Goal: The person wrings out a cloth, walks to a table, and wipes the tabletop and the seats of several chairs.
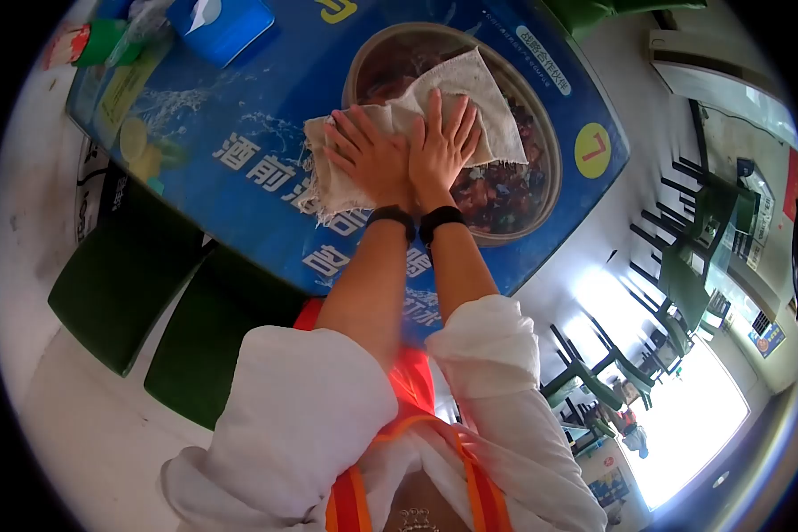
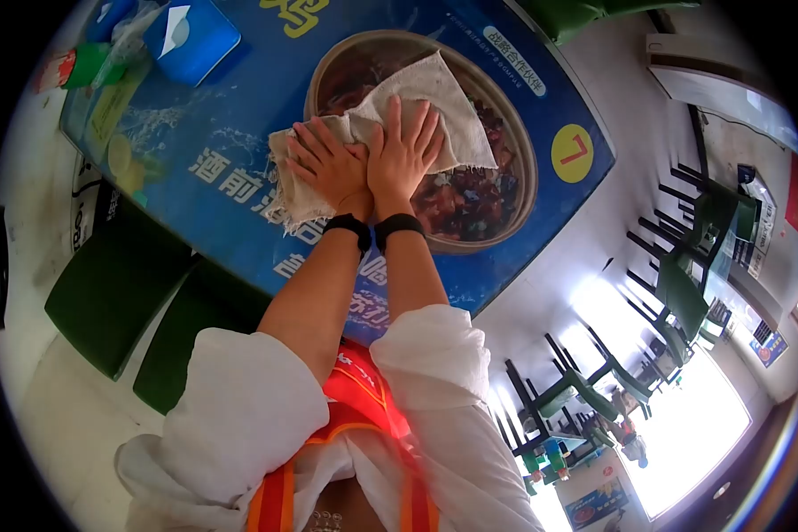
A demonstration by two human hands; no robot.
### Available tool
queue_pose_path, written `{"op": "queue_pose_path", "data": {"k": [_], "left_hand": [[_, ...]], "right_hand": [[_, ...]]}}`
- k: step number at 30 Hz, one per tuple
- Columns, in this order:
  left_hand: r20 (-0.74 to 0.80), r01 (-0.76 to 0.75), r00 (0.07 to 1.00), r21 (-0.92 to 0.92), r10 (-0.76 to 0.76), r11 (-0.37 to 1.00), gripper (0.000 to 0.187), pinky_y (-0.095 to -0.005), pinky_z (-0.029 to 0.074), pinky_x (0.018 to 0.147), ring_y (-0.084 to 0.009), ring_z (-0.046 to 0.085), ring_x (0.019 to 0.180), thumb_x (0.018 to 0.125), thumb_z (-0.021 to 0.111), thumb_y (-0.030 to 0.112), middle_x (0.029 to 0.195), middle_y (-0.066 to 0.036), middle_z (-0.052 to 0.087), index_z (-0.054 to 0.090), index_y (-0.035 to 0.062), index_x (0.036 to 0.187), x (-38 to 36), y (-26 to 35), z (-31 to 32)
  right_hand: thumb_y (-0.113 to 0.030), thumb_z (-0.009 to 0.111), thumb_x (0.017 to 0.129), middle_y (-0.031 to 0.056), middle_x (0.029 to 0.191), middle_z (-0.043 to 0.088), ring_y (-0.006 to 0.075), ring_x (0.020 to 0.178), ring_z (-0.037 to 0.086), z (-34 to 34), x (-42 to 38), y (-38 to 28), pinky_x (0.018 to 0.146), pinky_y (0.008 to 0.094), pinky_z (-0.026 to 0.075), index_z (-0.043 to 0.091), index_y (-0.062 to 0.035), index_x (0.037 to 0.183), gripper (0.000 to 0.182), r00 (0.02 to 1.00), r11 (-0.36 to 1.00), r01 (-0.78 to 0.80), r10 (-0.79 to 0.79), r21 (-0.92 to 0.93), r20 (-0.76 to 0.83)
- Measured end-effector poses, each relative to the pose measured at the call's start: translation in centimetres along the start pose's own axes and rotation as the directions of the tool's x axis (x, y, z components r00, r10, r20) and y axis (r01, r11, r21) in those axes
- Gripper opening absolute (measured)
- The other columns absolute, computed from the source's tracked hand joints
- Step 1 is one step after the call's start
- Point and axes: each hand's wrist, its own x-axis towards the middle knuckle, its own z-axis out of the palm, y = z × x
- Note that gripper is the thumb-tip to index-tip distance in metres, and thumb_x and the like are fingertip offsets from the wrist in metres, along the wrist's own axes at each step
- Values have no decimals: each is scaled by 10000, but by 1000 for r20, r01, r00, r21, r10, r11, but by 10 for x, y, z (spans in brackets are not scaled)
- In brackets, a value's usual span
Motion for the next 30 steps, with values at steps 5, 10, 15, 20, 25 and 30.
{"op": "queue_pose_path", "data": {"k": [5,10,15,20,25,30], "left_hand": [[0,32,1000,0,-32,1000,558,-526,153,1077,-337,214,1353,872,312,324,1471,-126,239,305,125,1393,11,14,3],[-27,66,997,-13,-66,998,535,-519,163,1074,-322,222,1353,885,297,328,1465,-109,260,323,132,1382,15,19,4],[-99,126,987,-24,-128,992,526,-523,170,1072,-323,245,1343,869,315,288,1450,-114,292,339,120,1367,19,27,7],[-86,146,985,-27,-148,989,539,-526,165,1073,-333,243,1341,849,335,265,1452,-133,280,338,109,1365,32,45,6],[-61,139,989,18,-137,990,548,-525,162,1073,-339,241,1340,841,352,259,1453,-138,273,335,106,1367,37,47,11],[-90,133,988,33,-129,991,523,-522,167,1070,-334,246,1338,874,308,279,1447,-132,285,336,109,1368,37,50,12]], "right_hand": [[-419,377,918,141,1486,168,337,1365,145,-1,21,0,1089,496,85,310,-262,1402,513,999,999,32,-32,26,12],[-416,409,903,156,1481,176,334,1363,161,3,30,1,1088,501,103,325,-244,1393,526,997,997,77,-77,-20,-10],[-368,485,864,166,1422,288,337,1316,268,7,47,3,1058,514,185,393,-214,1345,514,980,986,164,-166,-25,-112],[-294,545,813,155,1306,424,329,1225,394,10,81,3,1022,514,253,479,-164,1254,465,974,978,192,-200,-79,-103],[-252,567,783,96,1302,442,267,1198,432,20,97,8,1028,519,259,496,-143,1227,464,895,921,389,-377,5,-238],[-404,480,824,83,1425,331,249,1319,298,8,101,1,1091,534,119,394,-166,1340,575,944,948,318,-319,-25,-86]]}}
